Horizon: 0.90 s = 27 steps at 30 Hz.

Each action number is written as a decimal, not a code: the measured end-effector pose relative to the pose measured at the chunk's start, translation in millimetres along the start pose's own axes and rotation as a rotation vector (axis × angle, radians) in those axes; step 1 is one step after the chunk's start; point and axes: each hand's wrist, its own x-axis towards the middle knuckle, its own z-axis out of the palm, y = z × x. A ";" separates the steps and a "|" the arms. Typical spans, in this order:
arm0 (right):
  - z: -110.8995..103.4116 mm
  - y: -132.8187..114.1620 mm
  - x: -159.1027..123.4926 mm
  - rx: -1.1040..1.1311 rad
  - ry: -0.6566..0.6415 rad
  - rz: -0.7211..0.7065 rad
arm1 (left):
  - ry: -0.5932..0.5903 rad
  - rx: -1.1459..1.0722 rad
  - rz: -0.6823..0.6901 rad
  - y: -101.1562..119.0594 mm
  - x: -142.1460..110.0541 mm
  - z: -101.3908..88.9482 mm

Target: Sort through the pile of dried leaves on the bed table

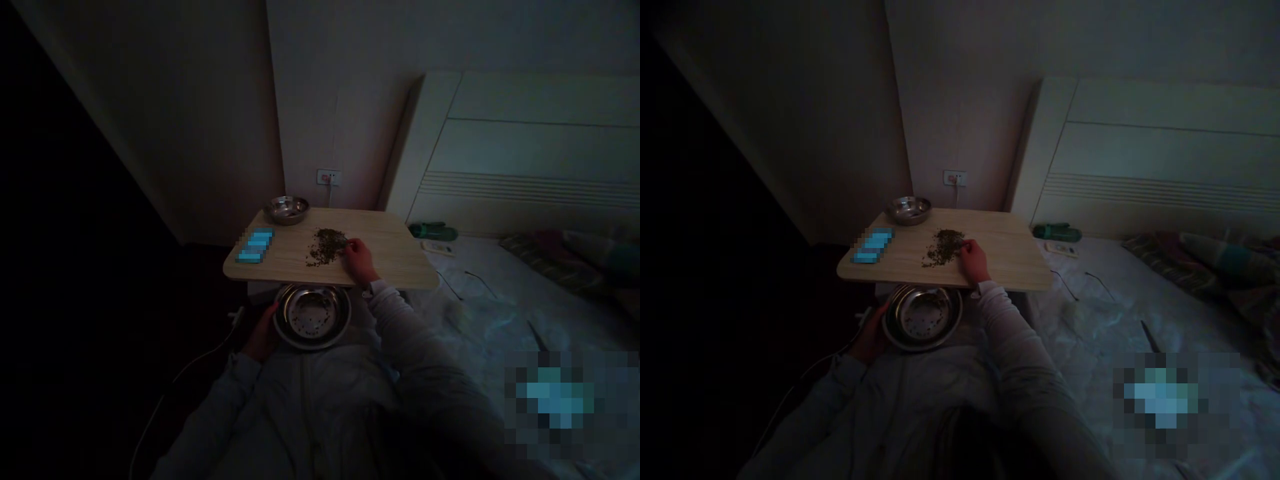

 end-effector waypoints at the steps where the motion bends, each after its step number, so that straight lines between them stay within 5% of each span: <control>1: 1.7 -0.4 0.5 -0.012 -0.008 0.000 | -0.001 0.004 -0.004 -0.2 0.3 -0.3; 18: -4.0 -6.4 -5.6 -0.161 -0.110 0.003 | 0.061 0.031 0.027 2.0 -3.6 2.8; 27: -6.1 -5.4 -5.5 -0.111 -0.169 0.015 | -0.002 0.052 0.038 -0.4 3.5 -6.1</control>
